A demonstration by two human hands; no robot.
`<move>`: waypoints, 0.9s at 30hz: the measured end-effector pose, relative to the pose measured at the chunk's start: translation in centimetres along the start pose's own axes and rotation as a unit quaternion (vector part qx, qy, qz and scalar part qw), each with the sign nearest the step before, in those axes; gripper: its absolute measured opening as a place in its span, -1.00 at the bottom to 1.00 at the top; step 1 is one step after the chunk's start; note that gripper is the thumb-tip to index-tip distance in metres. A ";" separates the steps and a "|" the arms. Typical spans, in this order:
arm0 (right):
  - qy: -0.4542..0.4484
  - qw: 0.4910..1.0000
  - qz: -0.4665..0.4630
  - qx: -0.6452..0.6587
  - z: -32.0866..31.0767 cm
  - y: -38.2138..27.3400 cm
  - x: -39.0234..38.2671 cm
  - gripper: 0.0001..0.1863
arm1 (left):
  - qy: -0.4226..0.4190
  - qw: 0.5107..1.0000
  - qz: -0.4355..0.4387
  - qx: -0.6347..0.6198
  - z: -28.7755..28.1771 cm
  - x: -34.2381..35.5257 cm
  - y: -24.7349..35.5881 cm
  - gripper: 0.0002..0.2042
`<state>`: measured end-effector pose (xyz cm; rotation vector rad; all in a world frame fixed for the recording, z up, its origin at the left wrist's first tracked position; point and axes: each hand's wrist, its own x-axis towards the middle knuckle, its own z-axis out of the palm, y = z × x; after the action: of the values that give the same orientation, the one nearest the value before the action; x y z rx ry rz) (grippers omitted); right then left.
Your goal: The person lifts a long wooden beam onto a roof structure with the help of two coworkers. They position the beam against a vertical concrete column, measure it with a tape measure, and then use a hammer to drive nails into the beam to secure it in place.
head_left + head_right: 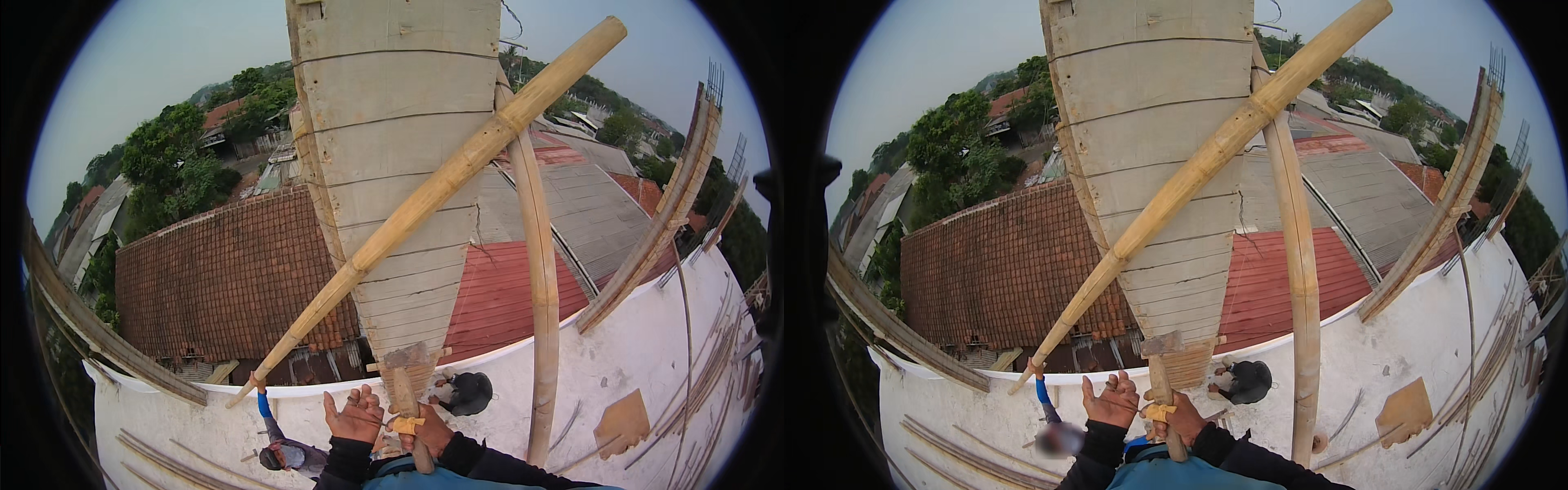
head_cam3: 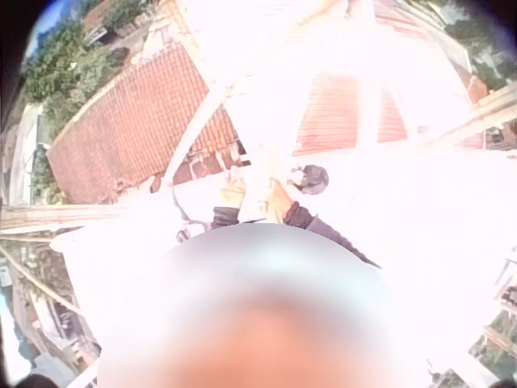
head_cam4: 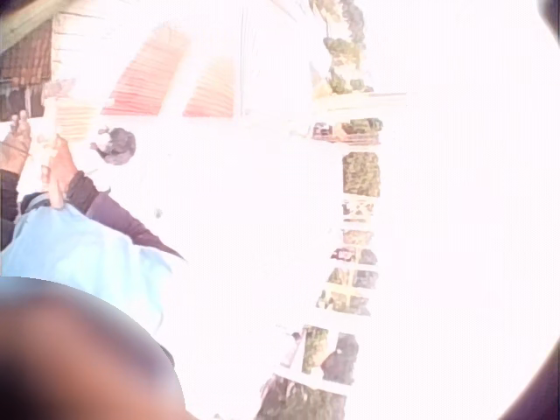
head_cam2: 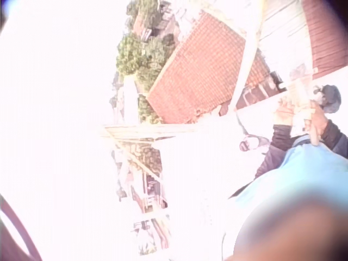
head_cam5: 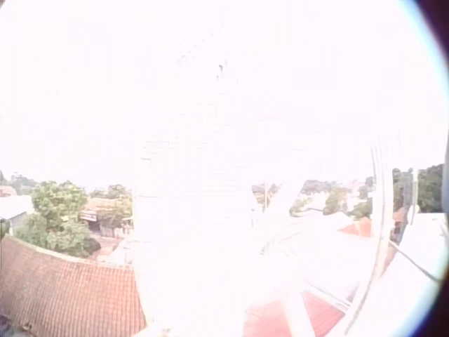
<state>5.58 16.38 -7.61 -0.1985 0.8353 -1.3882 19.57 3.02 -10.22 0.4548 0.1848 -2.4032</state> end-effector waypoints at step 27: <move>0.237 0.746 -0.481 -0.396 -1.0 -24.8 -4.0 -0.67 | -0.068 0.792 0.237 0.559 8.5 4.0 -0.3 -0.63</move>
<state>-14.28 14.99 7.69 -1.0986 1.9123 -1.9778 14.16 -1.25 -3.81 0.7140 -1.3274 -1.7813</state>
